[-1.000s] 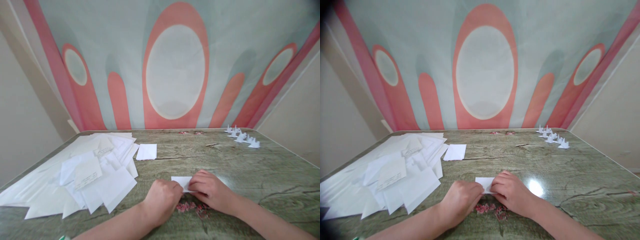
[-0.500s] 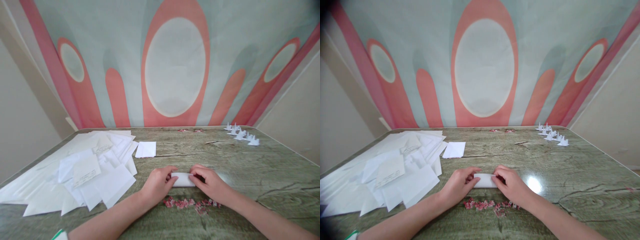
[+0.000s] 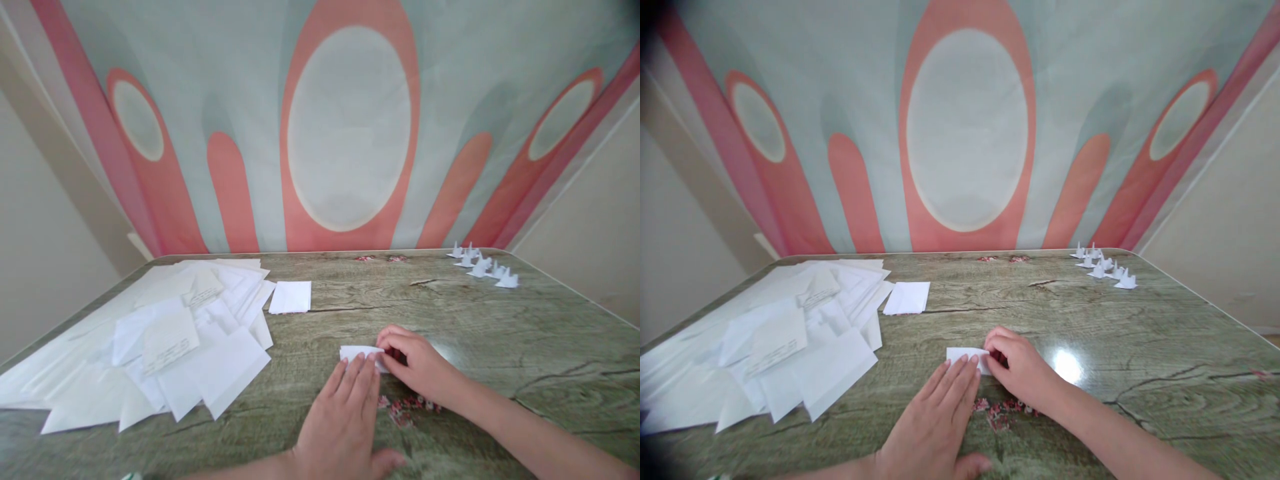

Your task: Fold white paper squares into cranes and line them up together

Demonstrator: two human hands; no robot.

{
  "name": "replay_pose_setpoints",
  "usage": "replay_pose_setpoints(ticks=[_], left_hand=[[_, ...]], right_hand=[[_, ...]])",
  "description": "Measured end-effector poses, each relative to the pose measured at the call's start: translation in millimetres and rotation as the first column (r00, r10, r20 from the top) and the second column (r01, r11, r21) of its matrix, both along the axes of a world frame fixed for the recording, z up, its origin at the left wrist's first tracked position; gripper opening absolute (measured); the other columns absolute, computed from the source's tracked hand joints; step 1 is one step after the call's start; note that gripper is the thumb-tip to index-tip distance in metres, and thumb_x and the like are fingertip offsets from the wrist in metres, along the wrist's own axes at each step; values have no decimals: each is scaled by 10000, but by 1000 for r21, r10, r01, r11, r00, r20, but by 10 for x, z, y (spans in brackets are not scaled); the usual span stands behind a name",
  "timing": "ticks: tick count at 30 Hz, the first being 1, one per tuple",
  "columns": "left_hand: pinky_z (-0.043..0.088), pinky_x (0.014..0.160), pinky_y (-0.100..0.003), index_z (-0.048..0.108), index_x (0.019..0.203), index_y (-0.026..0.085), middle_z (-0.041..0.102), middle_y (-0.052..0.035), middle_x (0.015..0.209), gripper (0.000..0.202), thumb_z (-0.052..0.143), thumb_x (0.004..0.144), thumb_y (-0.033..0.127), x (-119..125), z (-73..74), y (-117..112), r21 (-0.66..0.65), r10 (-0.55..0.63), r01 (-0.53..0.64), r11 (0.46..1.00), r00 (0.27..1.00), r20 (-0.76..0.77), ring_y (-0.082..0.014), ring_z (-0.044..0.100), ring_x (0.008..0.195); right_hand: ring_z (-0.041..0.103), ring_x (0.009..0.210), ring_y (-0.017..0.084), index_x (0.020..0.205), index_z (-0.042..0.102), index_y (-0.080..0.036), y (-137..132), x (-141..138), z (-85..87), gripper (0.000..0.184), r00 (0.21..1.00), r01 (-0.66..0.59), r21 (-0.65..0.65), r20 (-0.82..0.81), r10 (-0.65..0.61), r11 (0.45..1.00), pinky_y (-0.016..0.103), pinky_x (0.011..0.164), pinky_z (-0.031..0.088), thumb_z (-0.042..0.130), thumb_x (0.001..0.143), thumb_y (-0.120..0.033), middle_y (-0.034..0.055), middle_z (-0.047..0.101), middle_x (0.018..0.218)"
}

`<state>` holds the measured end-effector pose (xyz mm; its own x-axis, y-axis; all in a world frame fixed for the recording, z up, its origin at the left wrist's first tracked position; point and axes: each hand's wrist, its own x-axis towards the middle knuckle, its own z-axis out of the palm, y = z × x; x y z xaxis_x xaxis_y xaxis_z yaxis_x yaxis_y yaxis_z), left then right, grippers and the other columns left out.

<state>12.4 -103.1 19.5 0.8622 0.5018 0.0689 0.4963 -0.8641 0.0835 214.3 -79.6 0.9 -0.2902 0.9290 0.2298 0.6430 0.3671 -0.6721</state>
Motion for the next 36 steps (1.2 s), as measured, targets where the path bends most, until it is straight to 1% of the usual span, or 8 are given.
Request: replay_pose_setpoints(ticks=[3, 7, 9, 13, 17, 21, 27, 36], left_hand=[[241, 1064, -447, 311, 1355, 10, 273, -206, 1414, 818, 214, 849, 647, -12, -48, 17, -59, 19, -22, 998, 999, -42, -322, 224, 1321], [216, 1075, -443, 288, 1368, 24, 272, -195, 1419, 822, 223, 844, 654, -20, -73, 33, -76, 16, -19, 997, 999, -43, -315, 214, 1326], [202, 1083, -439, 280, 1373, 34, 262, -187, 1425, 814, 225, 845, 651, -16, -72, 27, -76, 22, -24, 997, 999, -33, -308, 204, 1330], [173, 1087, -472, 280, 1370, 22, 247, -196, 1427, 810, 214, 852, 641, -1, -34, 26, -105, 20, -26, 994, 998, -53, -321, 191, 1332], [155, 1090, -475, 269, 1378, 40, 246, -185, 1433, 813, 198, 848, 652, -5, -20, 39, -117, 23, -31, 993, 997, -74, -317, 184, 1335], [114, 1104, -447, 226, 1390, 33, 213, -169, 1450, 824, 140, 853, 653, -23, -56, 38, -89, 26, -31, 996, 998, -51, -294, 142, 1348], [105, 1104, -432, 231, 1389, 36, 222, -169, 1448, 825, 116, 854, 652, -27, -44, 34, -112, 28, -35, 993, 997, -68, -291, 152, 1346], [115, 1101, -447, 235, 1387, 34, 230, -176, 1444, 832, 120, 849, 658, -25, -46, 24, -128, 25, -34, 991, 997, -70, -296, 155, 1344]], right_hand=[[535, 675, 129, 725, 546, -189, -3, -5, 1, 106, 1000, 6, -1, 0, -6, 1000, 250, 611, 426, 496, 818, -180, 23, 568, 819], [517, 645, 122, 730, 535, -190, -7, -10, -4, 90, 1000, 12, -6, 7, -12, 1000, 246, 587, 419, 498, 811, -174, 20, 556, 823], [511, 641, 122, 731, 528, -191, -11, -15, -3, 82, 1000, 18, -4, 10, -18, 1000, 247, 585, 420, 501, 805, -171, 19, 548, 817], [506, 637, 122, 778, 527, -194, -17, -20, -11, 51, 999, 39, -11, 4, -39, 999, 247, 588, 427, 506, 787, -149, 13, 531, 807], [500, 635, 121, 863, 536, -193, -10, -6, -49, 115, 998, 65, -4, 2, -65, 998, 250, 594, 430, 518, 767, -134, 8, 517, 807], [502, 648, 117, 903, 561, -189, -1, 3, -56, 144, 1000, 29, -10, 8, -29, 1000, 251, 612, 438, 506, 782, -134, 23, 518, 857], [500, 652, 113, 885, 588, -186, -20, -22, 15, 125, 999, 39, -39, 13, -38, 999, 251, 615, 437, 497, 808, -150, 32, 520, 881], [504, 665, 113, 828, 574, -183, -22, -7, -16, 55, 994, 103, -64, 48, -100, 993, 252, 629, 435, 540, 790, -161, 15, 515, 859]])
